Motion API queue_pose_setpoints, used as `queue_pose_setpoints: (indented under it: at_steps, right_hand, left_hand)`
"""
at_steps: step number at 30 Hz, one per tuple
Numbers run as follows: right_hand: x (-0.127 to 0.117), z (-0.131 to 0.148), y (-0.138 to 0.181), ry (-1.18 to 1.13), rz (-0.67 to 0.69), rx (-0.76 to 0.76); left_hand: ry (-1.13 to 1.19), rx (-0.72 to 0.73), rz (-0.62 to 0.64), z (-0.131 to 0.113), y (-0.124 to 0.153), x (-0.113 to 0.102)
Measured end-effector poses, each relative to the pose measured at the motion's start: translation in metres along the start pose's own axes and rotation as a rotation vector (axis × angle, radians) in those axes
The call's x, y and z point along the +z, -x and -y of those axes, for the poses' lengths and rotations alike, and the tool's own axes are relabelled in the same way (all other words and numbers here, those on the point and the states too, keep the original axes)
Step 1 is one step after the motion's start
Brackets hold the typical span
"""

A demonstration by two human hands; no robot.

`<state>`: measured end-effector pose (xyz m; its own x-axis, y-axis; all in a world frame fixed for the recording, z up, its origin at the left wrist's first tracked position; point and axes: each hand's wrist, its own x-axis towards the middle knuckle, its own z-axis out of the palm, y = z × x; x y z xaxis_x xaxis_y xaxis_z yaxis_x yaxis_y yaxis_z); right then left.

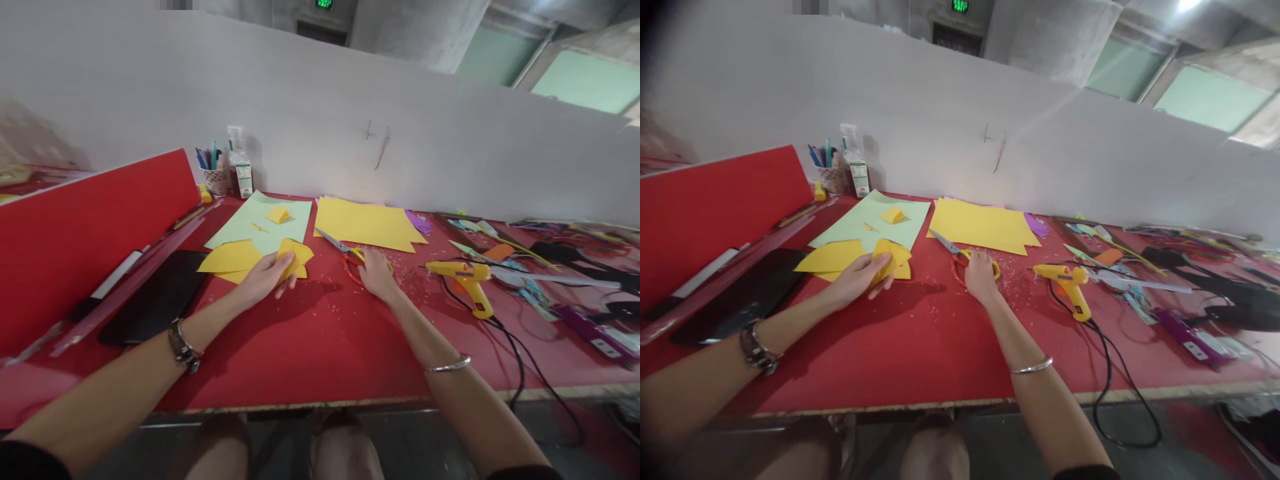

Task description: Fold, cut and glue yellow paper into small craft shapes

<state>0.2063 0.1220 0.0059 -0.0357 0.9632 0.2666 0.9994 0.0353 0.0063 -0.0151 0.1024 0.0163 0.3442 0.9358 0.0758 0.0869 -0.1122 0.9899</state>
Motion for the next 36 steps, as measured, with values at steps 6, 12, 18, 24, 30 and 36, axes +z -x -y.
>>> queue_pose_setpoints:
  at_steps: [6,12,18,24,30,36]
  right_hand:
    - [-0.016,0.012,0.011,0.136,-0.073,-0.092]
    - [-0.033,0.030,0.020,0.170,-0.130,-0.176]
    - [-0.029,0.022,0.020,0.068,-0.224,-0.146]
    - [-0.028,0.016,0.017,-0.468,-0.269,0.052]
    - [-0.032,0.027,0.019,-1.357,0.035,0.065]
    - [-0.026,0.030,0.020,-1.367,0.087,0.154]
  left_hand:
    - [-0.105,0.105,-0.046,0.000,-0.003,-0.006]
    - [0.030,0.122,-0.225,0.002,-0.005,-0.008]
    - [0.047,0.163,-0.397,0.001,-0.005,-0.011]
    - [0.113,0.182,-0.460,0.001,-0.005,-0.012]
    - [0.115,0.145,-0.436,-0.001,-0.006,-0.010]
    - [0.131,0.142,-0.407,0.000,-0.005,-0.009]
